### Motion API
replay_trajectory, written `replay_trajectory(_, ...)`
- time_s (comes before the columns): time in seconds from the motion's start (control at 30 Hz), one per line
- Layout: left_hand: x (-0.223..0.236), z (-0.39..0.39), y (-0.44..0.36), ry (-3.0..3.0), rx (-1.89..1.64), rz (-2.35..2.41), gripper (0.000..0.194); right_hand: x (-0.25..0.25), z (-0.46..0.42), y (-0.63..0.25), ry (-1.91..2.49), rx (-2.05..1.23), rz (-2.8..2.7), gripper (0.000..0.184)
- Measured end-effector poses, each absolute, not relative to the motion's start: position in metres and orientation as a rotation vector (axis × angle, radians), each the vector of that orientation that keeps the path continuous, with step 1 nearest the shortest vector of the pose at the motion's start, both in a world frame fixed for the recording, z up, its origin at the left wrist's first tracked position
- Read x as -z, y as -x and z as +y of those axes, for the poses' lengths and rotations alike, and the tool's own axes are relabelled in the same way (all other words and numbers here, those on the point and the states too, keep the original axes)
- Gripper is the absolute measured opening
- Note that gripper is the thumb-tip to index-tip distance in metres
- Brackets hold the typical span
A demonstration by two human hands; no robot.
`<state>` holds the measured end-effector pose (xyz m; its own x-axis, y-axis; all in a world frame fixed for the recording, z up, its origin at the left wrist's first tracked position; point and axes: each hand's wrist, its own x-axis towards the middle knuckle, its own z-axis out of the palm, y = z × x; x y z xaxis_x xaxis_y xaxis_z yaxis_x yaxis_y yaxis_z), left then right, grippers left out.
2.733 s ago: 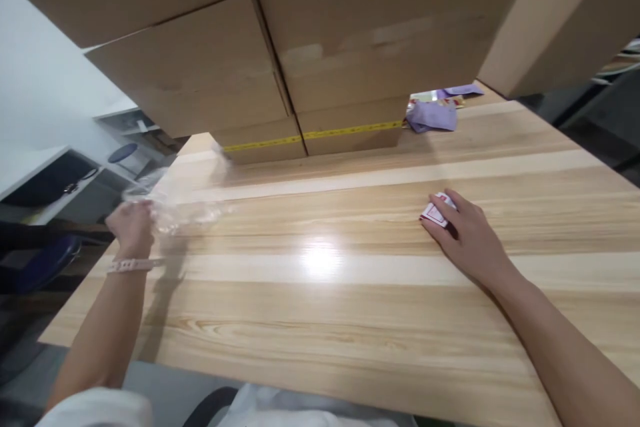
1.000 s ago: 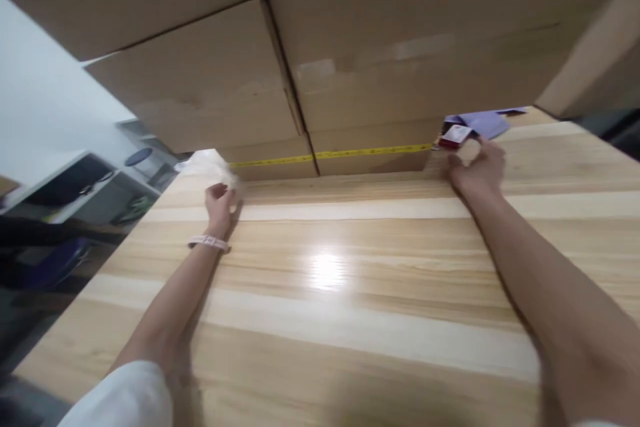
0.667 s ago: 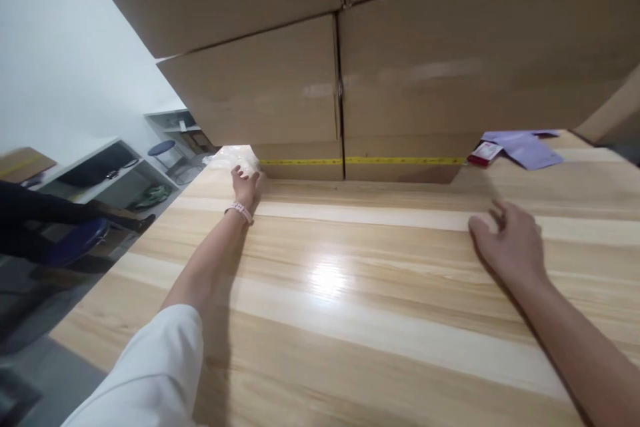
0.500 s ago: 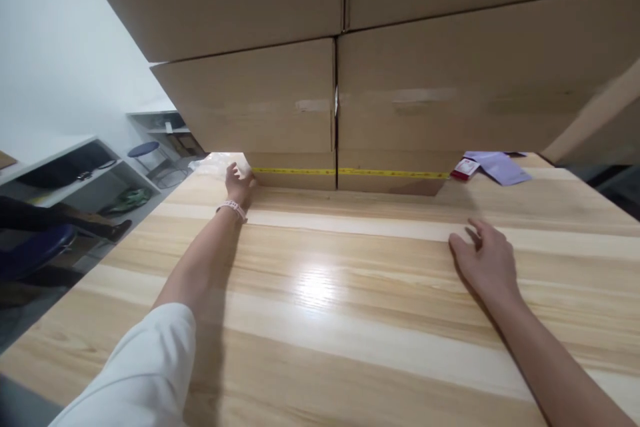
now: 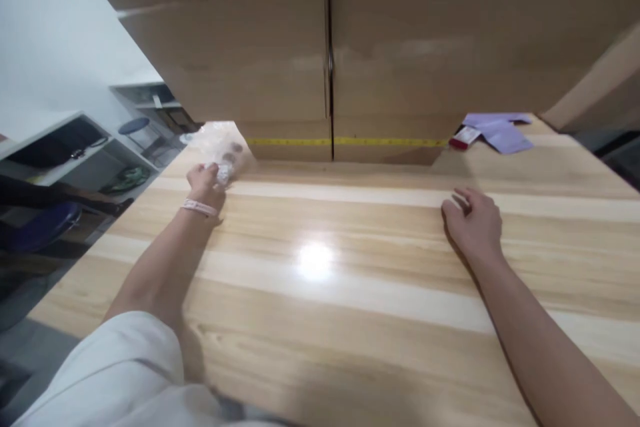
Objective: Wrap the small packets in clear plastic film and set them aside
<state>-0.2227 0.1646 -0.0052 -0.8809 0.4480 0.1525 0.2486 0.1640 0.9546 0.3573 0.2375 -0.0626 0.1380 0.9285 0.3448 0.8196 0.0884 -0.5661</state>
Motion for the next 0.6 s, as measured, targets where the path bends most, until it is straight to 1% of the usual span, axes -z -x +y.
replay_trajectory(0.1, 0.001, 0.107, 0.203, -0.664, -1.772, 2.226, 0.020, 0.062, 0.241, -0.355, 1.764, -0.211, -1.677, 0.054)
replay_trajectory(0.17, -0.002, 0.075, 0.175, -0.734, -1.761, 2.187, 0.022, 0.061, 0.242, -0.351, 1.770, -0.252, -1.658, 0.048)
replay_trajectory(0.2, -0.002, 0.062, 0.157, -0.818, -1.758, 2.162, 0.021, 0.060, 0.240, -0.348, 1.753, -0.295, -1.642, 0.046)
replay_trajectory(0.27, 0.001, 0.043, 0.116, -1.170, -1.709, 2.083, 0.016, 0.057, 0.230, -0.339, 1.686, -0.393, -1.608, 0.045)
replay_trajectory(0.33, 0.008, 0.031, 0.073, -1.627, -1.511, 1.936, 0.004, 0.054, 0.215, -0.326, 1.610, -0.466, -1.595, 0.046)
replay_trajectory(0.37, 0.011, 0.027, 0.054, -1.865, -1.354, 1.793, 0.007, 0.054, 0.207, -0.319, 1.575, -0.500, -1.593, 0.047)
replay_trajectory(0.43, 0.016, 0.022, 0.022, -2.269, -1.043, 1.476, 0.017, 0.053, 0.191, -0.305, 1.474, -0.656, -1.573, 0.048)
replay_trajectory(0.5, 0.016, 0.020, 0.001, -2.534, -0.764, 1.249, 0.027, 0.052, 0.179, -0.293, 1.283, -1.058, -1.494, 0.053)
replay_trajectory(0.6, 0.006, 0.015, -0.011, -2.637, -0.492, 1.171, 0.040, 0.050, 0.166, -0.286, 1.124, -1.398, -1.433, 0.060)
